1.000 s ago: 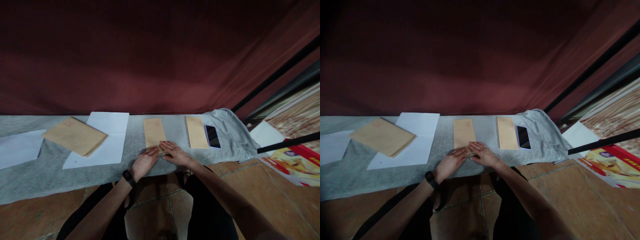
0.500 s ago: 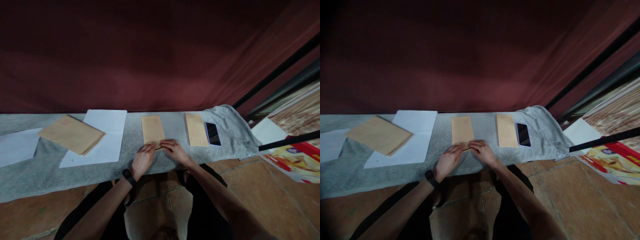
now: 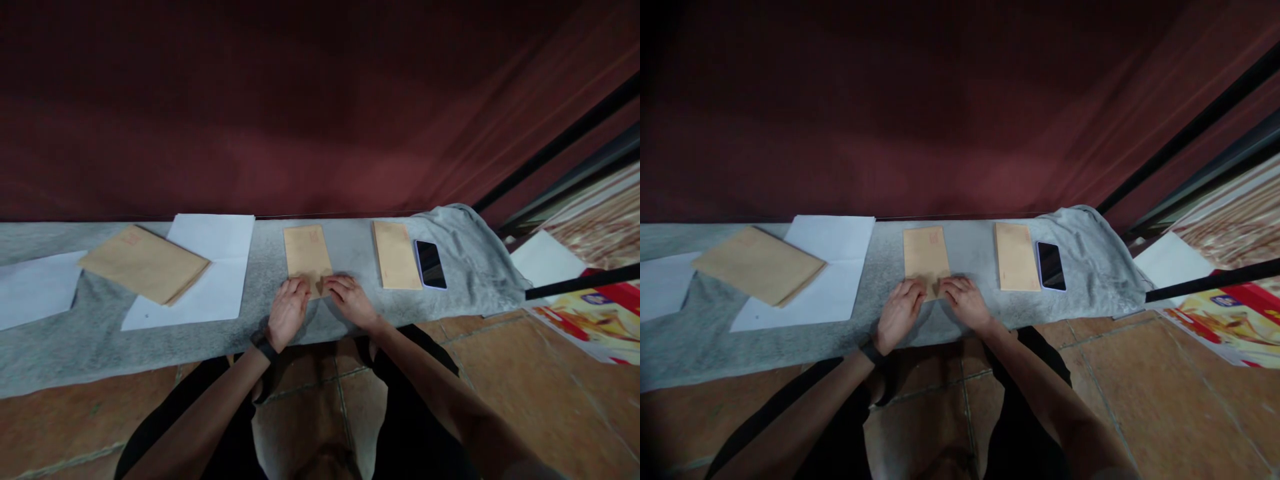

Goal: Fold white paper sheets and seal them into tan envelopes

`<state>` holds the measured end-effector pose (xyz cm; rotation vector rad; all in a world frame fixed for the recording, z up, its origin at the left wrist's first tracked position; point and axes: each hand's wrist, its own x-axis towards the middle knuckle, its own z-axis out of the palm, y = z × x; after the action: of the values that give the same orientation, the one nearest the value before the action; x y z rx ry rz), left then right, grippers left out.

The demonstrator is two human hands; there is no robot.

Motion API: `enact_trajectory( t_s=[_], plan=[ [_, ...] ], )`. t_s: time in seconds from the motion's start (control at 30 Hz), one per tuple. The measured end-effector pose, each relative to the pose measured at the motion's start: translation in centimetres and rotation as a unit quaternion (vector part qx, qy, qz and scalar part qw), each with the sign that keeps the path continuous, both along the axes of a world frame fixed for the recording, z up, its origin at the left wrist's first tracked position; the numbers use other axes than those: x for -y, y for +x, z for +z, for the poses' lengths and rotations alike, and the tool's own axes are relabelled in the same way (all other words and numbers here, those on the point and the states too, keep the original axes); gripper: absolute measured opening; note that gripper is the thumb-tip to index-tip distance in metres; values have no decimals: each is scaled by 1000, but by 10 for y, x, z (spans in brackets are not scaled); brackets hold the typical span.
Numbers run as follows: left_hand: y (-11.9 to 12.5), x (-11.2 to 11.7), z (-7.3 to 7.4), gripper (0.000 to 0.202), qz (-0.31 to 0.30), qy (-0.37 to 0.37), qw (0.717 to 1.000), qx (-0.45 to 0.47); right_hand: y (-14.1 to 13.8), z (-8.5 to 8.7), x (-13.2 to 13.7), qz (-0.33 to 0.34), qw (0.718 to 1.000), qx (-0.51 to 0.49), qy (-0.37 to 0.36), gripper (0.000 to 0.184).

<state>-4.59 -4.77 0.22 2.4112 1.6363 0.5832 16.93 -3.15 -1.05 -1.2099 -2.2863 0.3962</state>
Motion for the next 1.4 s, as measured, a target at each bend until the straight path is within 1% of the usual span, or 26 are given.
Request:
enact_trajectory(
  t_s=[0.07, 0.17, 0.23, 0.3, 0.47, 0.6, 0.7, 0.9, 0.97, 1.0, 1.1, 1.13, 1.17, 1.2, 1.3, 1.4],
  plan=[
    [2, 2, -1, 25, 21, 4, 1000, -7, -8, 0, 13, 20, 999, 33, 19, 35],
    [4, 4, -4, 39, 48, 11, 999, -11, -23, -5, 37, 50, 994, 93, 35, 47],
    [4, 5, -7, 46, 53, 10, 998, -20, -31, -10, 50, 41, 989, 131, 46, 63],
    [2, 5, -9, 48, 58, 5, 998, -34, -32, -13, 57, 27, 987, 151, 55, 70],
    [-2, 6, -14, 52, 86, -1, 995, -56, -16, -11, 59, 2, 984, 166, 64, 72],
    [-4, 7, -13, 53, 93, 4, 994, -62, -7, -7, 61, -18, 981, 182, 66, 71],
    [-5, 8, -11, 53, 98, 13, 994, -54, -10, -5, 63, -42, 980, 187, 62, 70],
    [-3, 10, -7, 51, 109, 31, 993, -8, -26, -7, 64, -80, 981, 166, 57, 67],
    [2, 11, -8, 50, 83, 44, 996, 6, -30, -9, 63, -91, 982, 160, 51, 67],
    [5, 13, -9, 51, 48, 43, 998, 11, -31, -10, 63, -94, 982, 159, 47, 67],
    [18, 16, -12, 54, -94, 14, 995, 19, -33, -14, 62, -92, 983, 155, 37, 65],
    [21, 16, -13, 54, -124, 3, 992, 16, -33, -16, 62, -89, 984, 152, 37, 64],
    [24, 15, -13, 53, -140, -6, 990, 9, -32, -18, 62, -87, 984, 148, 40, 63],
    [26, 13, -13, 52, -143, -12, 990, 0, -32, -19, 62, -89, 985, 143, 45, 61],
    [27, 1, -12, 56, -136, -20, 990, -32, -33, -22, 64, -102, 984, 130, 68, 56],
    [30, -16, -12, 56, -135, -26, 989, -56, -35, -22, 64, -102, 985, 118, 71, 57]
  ],
)
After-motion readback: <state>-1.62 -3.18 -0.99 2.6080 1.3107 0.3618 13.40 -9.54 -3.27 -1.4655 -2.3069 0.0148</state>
